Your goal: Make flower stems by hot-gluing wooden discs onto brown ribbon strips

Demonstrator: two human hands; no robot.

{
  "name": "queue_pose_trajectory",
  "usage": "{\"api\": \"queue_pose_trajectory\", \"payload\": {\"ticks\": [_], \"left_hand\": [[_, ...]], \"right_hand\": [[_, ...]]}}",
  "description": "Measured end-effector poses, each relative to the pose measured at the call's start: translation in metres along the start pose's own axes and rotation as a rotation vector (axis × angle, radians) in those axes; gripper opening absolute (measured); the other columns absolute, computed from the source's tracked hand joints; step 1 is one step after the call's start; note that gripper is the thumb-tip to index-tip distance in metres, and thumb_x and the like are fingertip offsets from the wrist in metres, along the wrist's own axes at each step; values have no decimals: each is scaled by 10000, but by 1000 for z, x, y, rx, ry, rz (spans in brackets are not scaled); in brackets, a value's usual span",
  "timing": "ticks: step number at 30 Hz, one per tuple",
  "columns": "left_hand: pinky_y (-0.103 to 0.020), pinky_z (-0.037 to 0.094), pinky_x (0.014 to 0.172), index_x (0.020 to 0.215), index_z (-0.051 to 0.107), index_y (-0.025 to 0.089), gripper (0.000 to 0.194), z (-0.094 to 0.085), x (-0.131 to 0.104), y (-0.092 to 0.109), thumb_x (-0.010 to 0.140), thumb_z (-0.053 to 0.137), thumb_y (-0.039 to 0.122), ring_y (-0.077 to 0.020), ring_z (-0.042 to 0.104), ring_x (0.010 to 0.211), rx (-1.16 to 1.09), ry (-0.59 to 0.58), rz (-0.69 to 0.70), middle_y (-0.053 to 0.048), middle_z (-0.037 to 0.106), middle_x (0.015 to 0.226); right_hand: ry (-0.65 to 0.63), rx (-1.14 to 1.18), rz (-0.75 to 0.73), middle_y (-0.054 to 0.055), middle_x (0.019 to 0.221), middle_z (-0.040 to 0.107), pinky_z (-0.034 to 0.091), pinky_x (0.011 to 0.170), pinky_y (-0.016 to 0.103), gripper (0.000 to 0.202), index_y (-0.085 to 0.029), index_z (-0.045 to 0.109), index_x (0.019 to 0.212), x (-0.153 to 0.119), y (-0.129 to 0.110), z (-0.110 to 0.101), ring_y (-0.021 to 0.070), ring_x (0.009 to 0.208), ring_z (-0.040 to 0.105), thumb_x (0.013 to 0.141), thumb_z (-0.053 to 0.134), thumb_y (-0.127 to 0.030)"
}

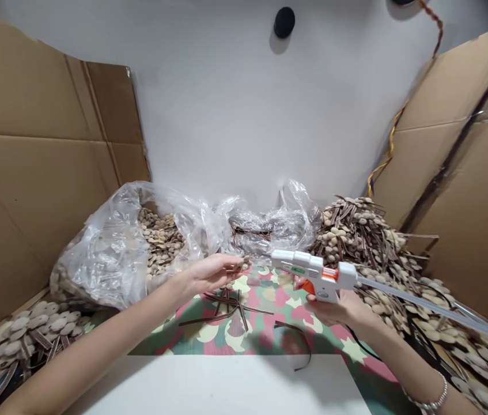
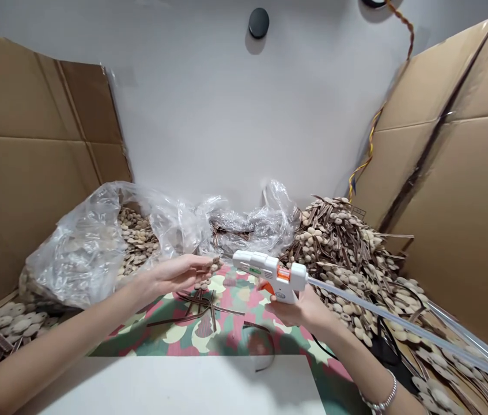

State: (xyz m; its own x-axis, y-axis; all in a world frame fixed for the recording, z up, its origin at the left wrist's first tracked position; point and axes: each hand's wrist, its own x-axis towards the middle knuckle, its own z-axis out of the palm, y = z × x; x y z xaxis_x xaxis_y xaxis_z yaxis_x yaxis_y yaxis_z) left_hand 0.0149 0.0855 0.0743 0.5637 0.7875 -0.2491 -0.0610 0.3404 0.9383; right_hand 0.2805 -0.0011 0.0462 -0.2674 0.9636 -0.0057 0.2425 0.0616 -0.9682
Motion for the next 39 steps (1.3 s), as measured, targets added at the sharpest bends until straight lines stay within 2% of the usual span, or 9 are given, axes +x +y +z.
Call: {"api": "queue_pose_trajectory", "payload": {"ticks": [2, 5, 10, 13, 16, 22, 30, 34, 39], "left_hand": [[-193, 438, 746, 768, 654, 132, 57, -3, 4, -4, 761, 599, 121, -85, 550, 735, 35, -2, 23, -31, 623, 798], [-202, 432, 787, 809, 669, 104, 93, -7, 8, -10, 727, 648, 143, -97, 573, 764, 66, 2, 68, -46, 641, 808], [-253, 449, 725, 895, 679, 132, 268, -4, 7, -13, 735, 650, 344, -156, 599, 796, 264, 93, 172, -71, 681, 837], [-257, 449, 673, 919, 688, 156, 342, 1, 3, -12, 745, 605, 438, -174, 597, 793, 457, 135, 245, -65, 688, 853], [-261, 447, 665, 936, 681, 158, 375, 3, 1, -14, 741, 594, 466, -183, 596, 791, 549, 173, 296, -64, 684, 867], [-284, 461, 740, 894, 659, 141, 288, 5, 0, -15, 776, 577, 390, -190, 616, 815, 461, 195, 366, -74, 686, 850], [-316, 484, 811, 830, 611, 140, 195, 9, 0, -16, 747, 627, 316, -189, 632, 852, 325, 208, 352, -70, 675, 879], [-350, 472, 859, 769, 564, 149, 146, 7, 3, -20, 729, 644, 264, -193, 633, 874, 250, 204, 329, -71, 670, 907], [-357, 481, 842, 864, 599, 159, 206, 10, 2, -19, 726, 652, 304, -194, 633, 870, 206, 196, 290, -76, 670, 919]], "right_hand": [[-26, -3, -5, -57, 516, 365, 248, 423, 210, 348, -217, 564, 977, 1, -1, 1, 85, 450, 292, 678, 656, -368], [-18, -74, 8, -40, 568, 417, 262, 447, 209, 335, -201, 568, 971, 2, -1, 2, 88, 484, 328, 685, 655, -351], [15, -189, 110, -30, 587, 459, 292, 468, 214, 279, -174, 574, 893, 6, 6, 4, 97, 507, 380, 678, 660, -330], [25, -144, 133, -22, 609, 505, 324, 479, 220, 278, -176, 569, 878, 10, 16, 6, 107, 518, 424, 666, 670, -324], [40, -95, 132, -25, 581, 508, 332, 465, 225, 286, -178, 577, 859, 13, 22, 7, 109, 492, 429, 647, 679, -339], [56, -111, 144, -19, 568, 511, 329, 454, 223, 287, -175, 588, 837, 13, 22, 6, 107, 480, 426, 635, 681, -356], [82, -164, 143, -16, 555, 501, 329, 458, 226, 239, -163, 546, 775, 17, 25, 6, 111, 484, 431, 667, 652, -347], [84, -164, 157, -18, 570, 502, 338, 462, 230, 239, -165, 550, 813, 17, 23, 8, 108, 481, 423, 661, 644, -322], [82, -198, 161, -18, 604, 485, 340, 485, 232, 260, -162, 544, 824, 15, 20, 10, 107, 516, 410, 667, 641, -345]]}}
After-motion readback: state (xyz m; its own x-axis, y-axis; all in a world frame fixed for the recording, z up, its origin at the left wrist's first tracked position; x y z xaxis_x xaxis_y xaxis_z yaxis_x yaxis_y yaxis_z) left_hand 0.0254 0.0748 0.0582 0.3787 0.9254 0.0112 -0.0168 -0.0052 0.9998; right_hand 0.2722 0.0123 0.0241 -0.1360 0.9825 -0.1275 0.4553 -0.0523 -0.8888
